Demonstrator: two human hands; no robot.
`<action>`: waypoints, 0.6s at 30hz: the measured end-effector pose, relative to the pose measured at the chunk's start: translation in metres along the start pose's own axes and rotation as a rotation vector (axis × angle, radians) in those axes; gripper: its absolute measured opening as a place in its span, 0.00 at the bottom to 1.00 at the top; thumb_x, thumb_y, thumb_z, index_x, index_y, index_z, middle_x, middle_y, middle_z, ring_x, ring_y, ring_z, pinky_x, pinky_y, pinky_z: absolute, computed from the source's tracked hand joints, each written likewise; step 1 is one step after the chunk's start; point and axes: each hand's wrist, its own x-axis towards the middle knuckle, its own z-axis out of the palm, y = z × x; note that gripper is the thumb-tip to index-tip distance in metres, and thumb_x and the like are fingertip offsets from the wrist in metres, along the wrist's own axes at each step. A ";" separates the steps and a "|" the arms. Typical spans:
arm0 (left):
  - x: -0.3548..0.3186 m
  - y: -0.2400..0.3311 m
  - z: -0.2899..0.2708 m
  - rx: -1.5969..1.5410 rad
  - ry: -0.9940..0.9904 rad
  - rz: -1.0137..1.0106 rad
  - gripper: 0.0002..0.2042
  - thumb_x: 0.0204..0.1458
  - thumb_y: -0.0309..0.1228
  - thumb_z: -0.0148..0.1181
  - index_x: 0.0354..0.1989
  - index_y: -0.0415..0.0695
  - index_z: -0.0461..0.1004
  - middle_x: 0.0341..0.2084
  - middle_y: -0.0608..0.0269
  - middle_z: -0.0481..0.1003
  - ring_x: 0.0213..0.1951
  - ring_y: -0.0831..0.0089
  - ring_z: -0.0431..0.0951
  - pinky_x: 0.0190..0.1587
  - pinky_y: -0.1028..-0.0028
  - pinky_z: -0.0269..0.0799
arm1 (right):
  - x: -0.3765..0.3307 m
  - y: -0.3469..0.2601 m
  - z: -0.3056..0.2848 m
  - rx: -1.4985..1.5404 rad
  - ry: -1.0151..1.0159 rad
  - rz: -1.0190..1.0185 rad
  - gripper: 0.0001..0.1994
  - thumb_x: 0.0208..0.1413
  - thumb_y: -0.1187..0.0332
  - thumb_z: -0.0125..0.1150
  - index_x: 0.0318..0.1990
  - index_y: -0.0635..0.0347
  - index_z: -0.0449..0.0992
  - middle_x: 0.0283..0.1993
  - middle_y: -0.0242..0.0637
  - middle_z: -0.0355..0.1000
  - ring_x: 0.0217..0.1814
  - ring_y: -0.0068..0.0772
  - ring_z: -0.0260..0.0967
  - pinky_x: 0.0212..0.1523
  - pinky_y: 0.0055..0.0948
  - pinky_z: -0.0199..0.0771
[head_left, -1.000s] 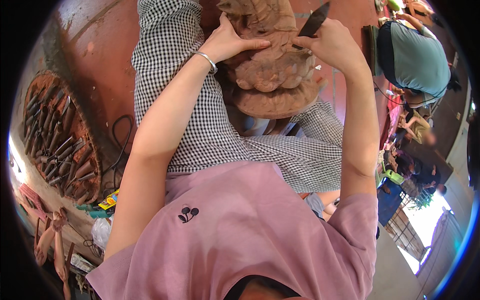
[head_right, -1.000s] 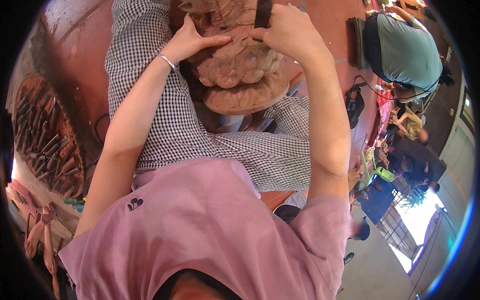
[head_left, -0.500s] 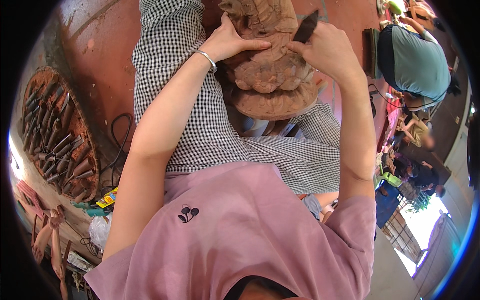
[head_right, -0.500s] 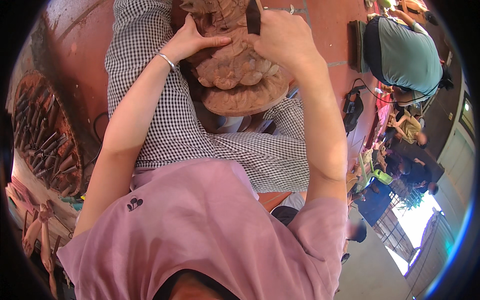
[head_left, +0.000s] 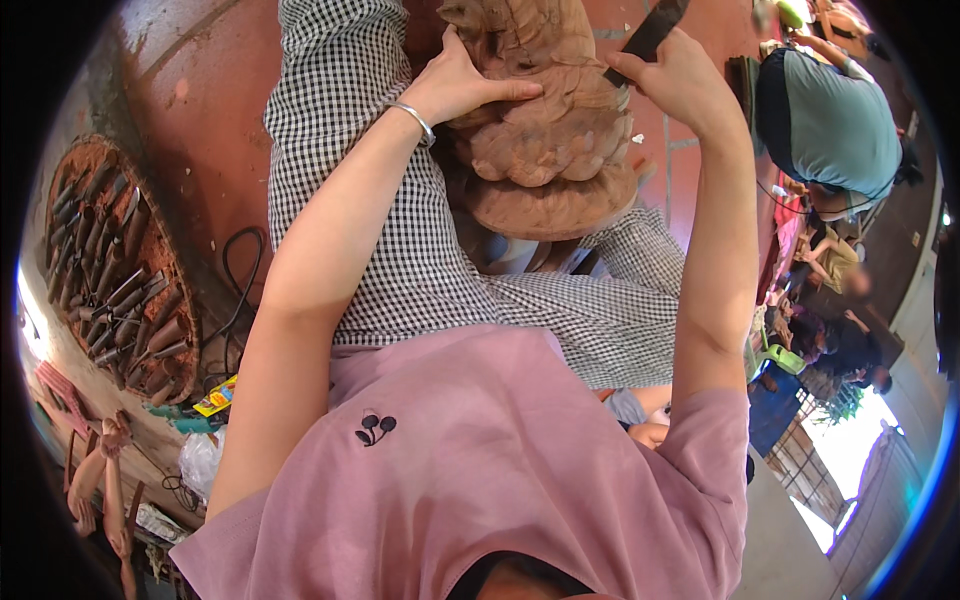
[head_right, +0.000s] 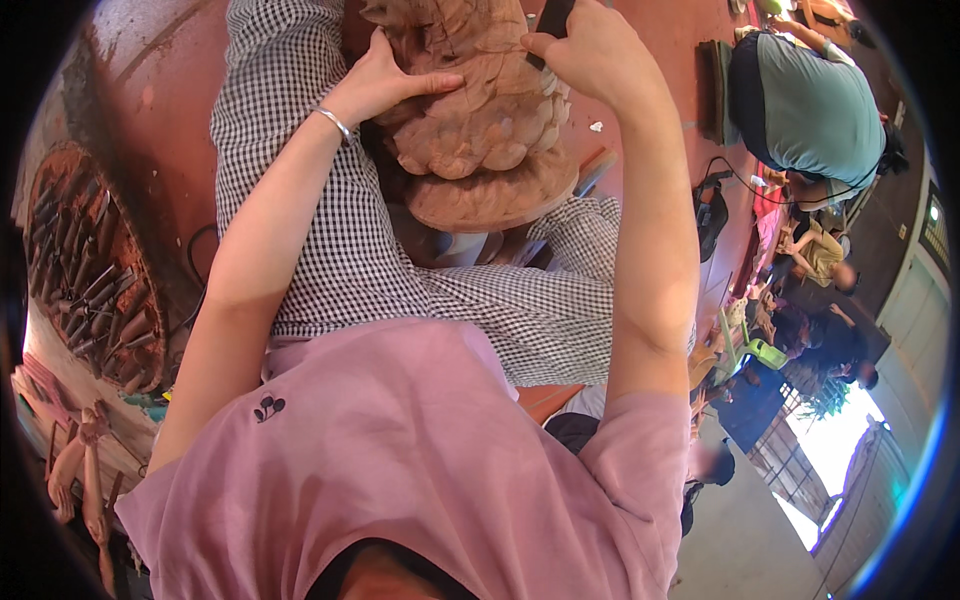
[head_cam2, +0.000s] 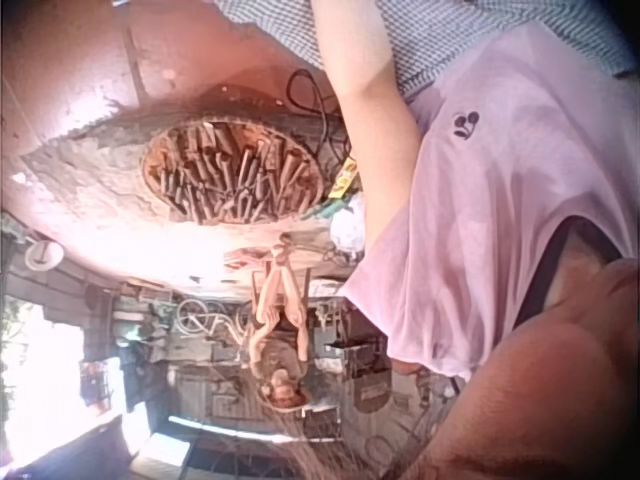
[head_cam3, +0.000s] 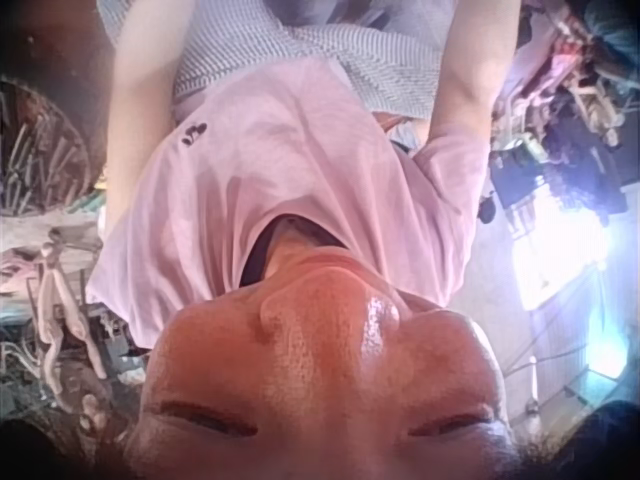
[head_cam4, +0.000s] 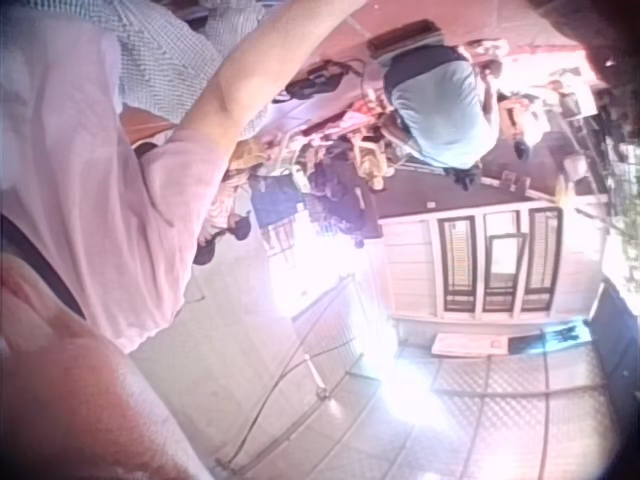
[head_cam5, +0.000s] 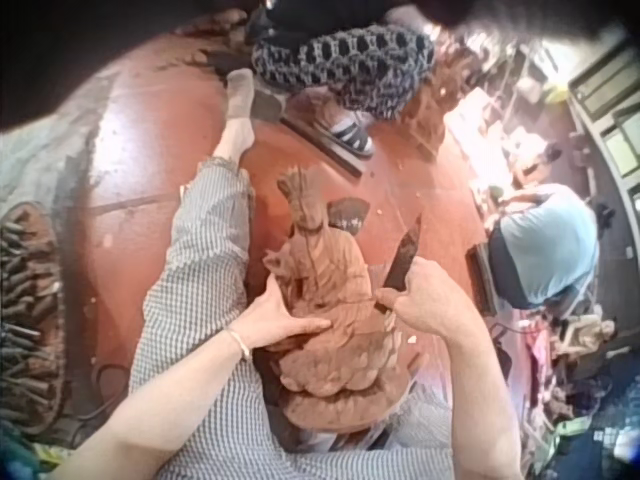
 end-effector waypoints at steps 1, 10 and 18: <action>-0.001 -0.001 -0.003 -0.011 0.008 -0.004 0.69 0.31 0.62 0.78 0.70 0.25 0.41 0.68 0.34 0.55 0.71 0.49 0.56 0.73 0.62 0.53 | -0.002 0.004 0.015 0.064 0.088 -0.104 0.19 0.51 0.56 0.69 0.36 0.68 0.81 0.27 0.49 0.77 0.34 0.41 0.79 0.38 0.36 0.76; 0.001 -0.005 -0.004 0.004 -0.014 -0.036 0.67 0.33 0.58 0.79 0.70 0.26 0.41 0.68 0.33 0.54 0.72 0.47 0.54 0.74 0.62 0.51 | 0.009 0.054 0.016 0.768 -0.067 0.033 0.12 0.62 0.62 0.63 0.45 0.62 0.77 0.42 0.36 0.79 0.41 0.26 0.79 0.46 0.25 0.82; 0.003 -0.012 -0.009 0.021 -0.019 -0.009 0.73 0.28 0.63 0.79 0.67 0.19 0.37 0.66 0.23 0.54 0.71 0.43 0.56 0.72 0.63 0.54 | -0.016 0.017 0.010 0.326 -0.035 -0.150 0.13 0.57 0.62 0.66 0.43 0.62 0.81 0.39 0.34 0.79 0.41 0.27 0.76 0.42 0.30 0.75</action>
